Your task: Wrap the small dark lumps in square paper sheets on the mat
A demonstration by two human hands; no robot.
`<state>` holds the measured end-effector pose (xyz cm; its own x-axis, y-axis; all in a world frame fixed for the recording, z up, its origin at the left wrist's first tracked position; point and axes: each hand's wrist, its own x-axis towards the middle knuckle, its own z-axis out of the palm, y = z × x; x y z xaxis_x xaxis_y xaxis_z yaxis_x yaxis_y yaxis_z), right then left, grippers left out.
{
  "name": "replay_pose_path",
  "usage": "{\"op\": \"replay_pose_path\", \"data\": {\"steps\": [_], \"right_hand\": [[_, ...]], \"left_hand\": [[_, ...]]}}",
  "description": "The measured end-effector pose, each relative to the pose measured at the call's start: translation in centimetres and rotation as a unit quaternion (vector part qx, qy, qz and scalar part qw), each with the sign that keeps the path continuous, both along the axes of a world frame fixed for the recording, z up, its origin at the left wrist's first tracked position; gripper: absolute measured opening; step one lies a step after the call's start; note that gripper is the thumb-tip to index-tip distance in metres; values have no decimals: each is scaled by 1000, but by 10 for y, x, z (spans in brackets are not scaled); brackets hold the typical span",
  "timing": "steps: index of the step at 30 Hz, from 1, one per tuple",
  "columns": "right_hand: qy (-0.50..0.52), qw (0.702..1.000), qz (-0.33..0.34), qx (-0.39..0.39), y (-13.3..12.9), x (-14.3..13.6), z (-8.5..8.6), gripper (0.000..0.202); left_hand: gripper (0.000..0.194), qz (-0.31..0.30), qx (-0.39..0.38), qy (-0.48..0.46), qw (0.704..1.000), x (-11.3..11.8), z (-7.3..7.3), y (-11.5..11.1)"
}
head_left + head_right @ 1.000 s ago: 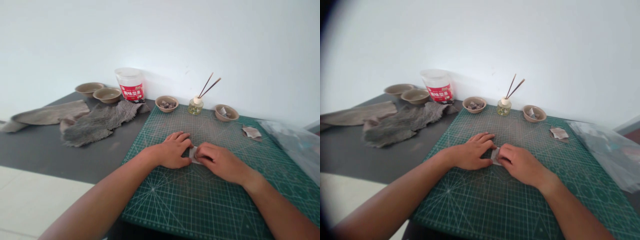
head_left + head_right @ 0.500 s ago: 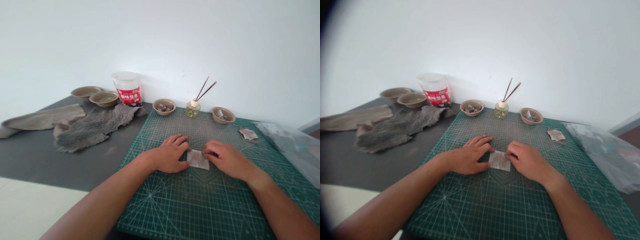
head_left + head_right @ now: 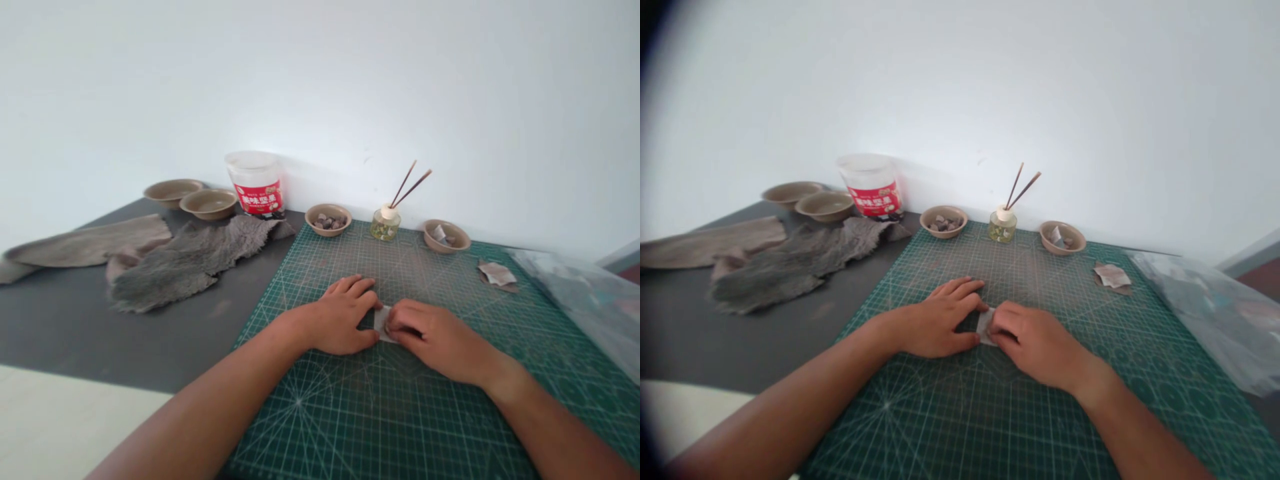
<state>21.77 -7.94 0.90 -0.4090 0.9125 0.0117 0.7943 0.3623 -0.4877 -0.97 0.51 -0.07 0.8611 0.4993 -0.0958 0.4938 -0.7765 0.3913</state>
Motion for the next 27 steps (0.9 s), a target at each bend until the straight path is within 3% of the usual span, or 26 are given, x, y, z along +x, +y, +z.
{"op": "replay_pose_path", "data": {"steps": [3,9,13,19,24,27], "right_hand": [[-17,998,-58,21,2,4,0,13],[8,999,34,-16,0,-2,-1,11],[-18,999,-44,24,2,3,0,12],[20,998,51,-17,-1,-3,-2,11],[-8,998,-49,24,3,2,-3,10],[9,1000,4,1,3,4,-2,11]], "left_hand": [[52,3,-1,0,1000,0,0,0],[51,-3,-2,-11,1000,0,-1,0],[49,3,1,-14,1000,0,-3,1],[50,-2,0,-14,1000,1,-3,1],[52,2,-4,-7,1000,1,-2,1],[51,-3,-3,-6,1000,1,-2,2]]}}
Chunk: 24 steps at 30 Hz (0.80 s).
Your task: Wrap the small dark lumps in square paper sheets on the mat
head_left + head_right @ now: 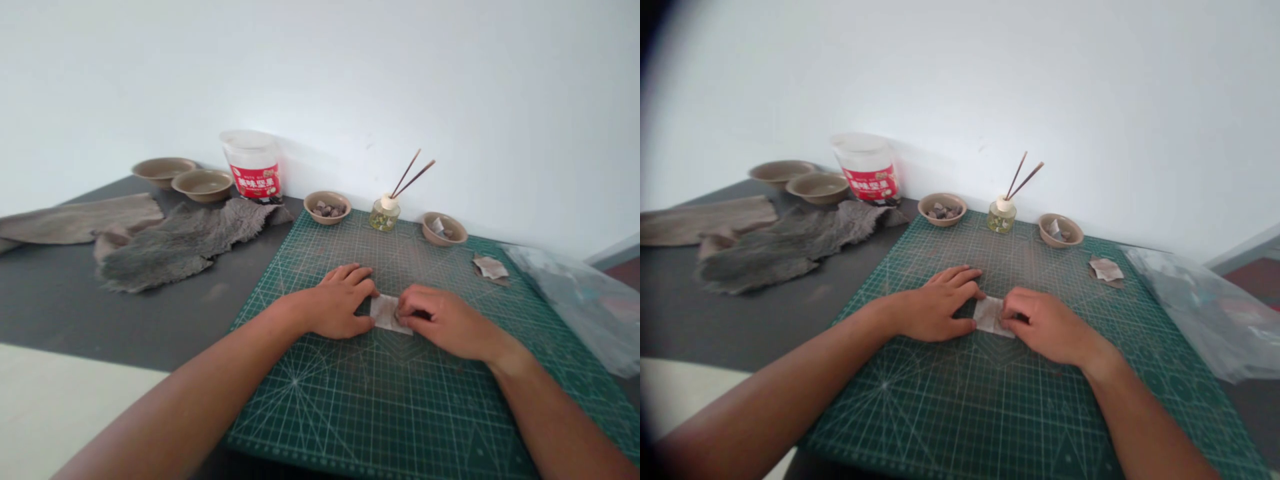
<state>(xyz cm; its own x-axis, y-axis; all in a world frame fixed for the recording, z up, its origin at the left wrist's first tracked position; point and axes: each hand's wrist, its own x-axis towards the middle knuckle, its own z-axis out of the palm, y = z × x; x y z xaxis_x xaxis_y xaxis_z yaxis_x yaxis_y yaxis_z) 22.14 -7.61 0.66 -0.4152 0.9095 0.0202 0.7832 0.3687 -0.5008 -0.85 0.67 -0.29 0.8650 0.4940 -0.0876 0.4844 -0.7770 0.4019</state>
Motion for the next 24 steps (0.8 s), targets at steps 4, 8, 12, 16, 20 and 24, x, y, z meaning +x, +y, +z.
{"op": "replay_pose_path", "data": {"steps": [4,8,12,16,20,24], "right_hand": [[-1,999,-21,34,1,-5,0,12],[-12,999,-27,12,0,1,2,10],[14,999,33,0,-2,-2,0,12],[-4,998,-44,37,0,-2,-1,8],[29,1000,4,9,-2,1,0,11],[106,990,-70,60,2,-3,-3,9]], "left_hand": [[50,-2,2,4,1000,1,-1,1],[51,1,2,10,1000,1,0,1],[51,-5,1,13,1000,2,0,0],[51,-2,5,3,1000,2,-2,1],[47,-17,29,-47,998,2,-5,2],[38,-21,46,-115,992,11,-4,1]]}}
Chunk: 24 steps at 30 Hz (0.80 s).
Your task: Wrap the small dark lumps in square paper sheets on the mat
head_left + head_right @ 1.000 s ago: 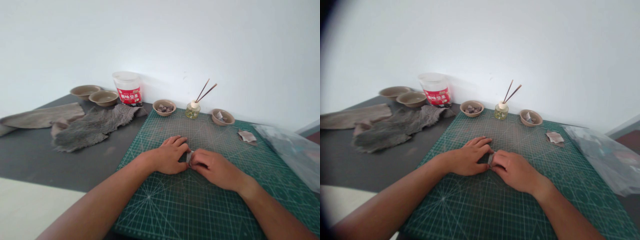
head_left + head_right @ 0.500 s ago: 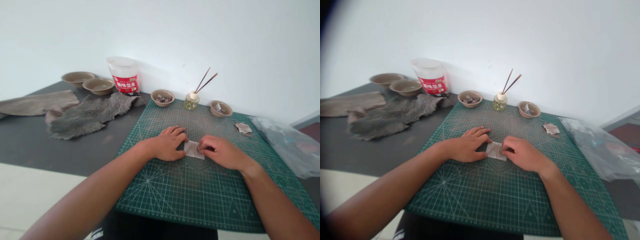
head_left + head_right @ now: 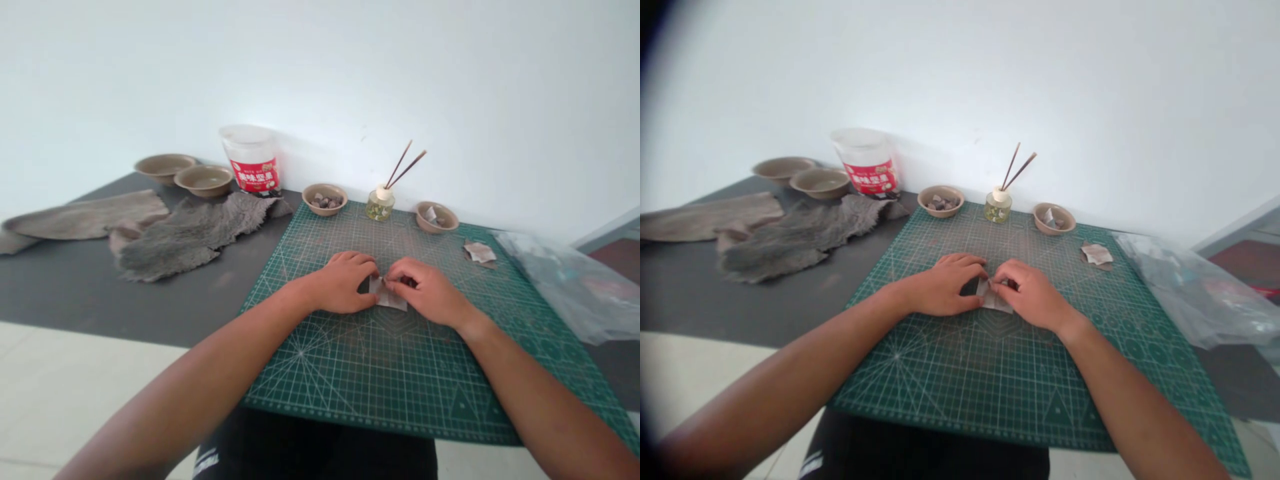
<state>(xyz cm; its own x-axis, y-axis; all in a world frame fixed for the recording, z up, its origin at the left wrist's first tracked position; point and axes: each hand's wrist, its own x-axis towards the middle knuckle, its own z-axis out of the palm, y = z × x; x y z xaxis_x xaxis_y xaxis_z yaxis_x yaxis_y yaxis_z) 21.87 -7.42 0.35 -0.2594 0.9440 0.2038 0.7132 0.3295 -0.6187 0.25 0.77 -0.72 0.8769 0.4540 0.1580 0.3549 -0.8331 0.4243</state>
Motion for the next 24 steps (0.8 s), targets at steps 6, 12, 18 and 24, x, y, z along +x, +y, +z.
{"op": "replay_pose_path", "data": {"steps": [6,12,18,24], "right_hand": [[258,963,-60,-56,16,3,-8,18],[397,913,-40,-85,15,-2,-11,27],[454,882,-22,-123,9,-4,-9,33],[483,864,-11,-144,16,-4,-13,37]], "left_hand": [[33,86,10,-94,992,28,-1,-2],[28,106,32,-165,980,34,-4,-1],[28,89,72,-193,974,30,-1,-5],[30,58,89,-183,977,27,1,-8]]}}
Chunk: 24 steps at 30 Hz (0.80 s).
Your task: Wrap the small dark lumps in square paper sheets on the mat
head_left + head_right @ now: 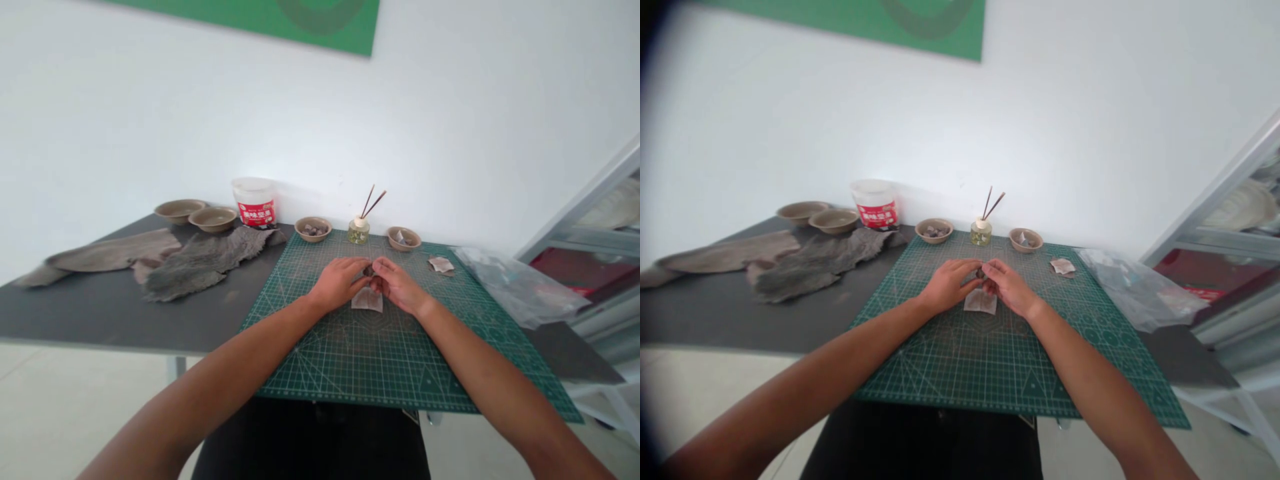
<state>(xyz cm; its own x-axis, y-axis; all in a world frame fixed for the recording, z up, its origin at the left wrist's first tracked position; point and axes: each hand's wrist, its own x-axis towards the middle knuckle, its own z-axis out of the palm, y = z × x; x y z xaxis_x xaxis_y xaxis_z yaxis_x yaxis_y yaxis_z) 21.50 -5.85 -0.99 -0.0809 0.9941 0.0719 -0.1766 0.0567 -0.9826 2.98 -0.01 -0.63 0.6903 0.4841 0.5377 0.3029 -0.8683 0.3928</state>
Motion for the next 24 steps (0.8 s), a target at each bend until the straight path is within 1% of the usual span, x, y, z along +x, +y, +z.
{"op": "replay_pose_path", "data": {"steps": [7,12,17,20,24], "right_hand": [[39,999,12,-3,3,-1,-1,33],[62,998,23,-13,2,-4,2,34],[77,996,29,-17,-1,-5,2,34],[78,996,28,-15,-3,-4,2,33],[64,998,23,-13,-6,-3,2,34]], "left_hand": [[31,4,-10,-10,1000,0,1,-2],[32,-14,-73,-61,995,-4,3,-4],[31,-23,-135,-86,987,-6,9,-8],[32,-37,-203,-105,973,-4,9,-8],[34,-64,-337,-166,925,3,3,-5]]}}
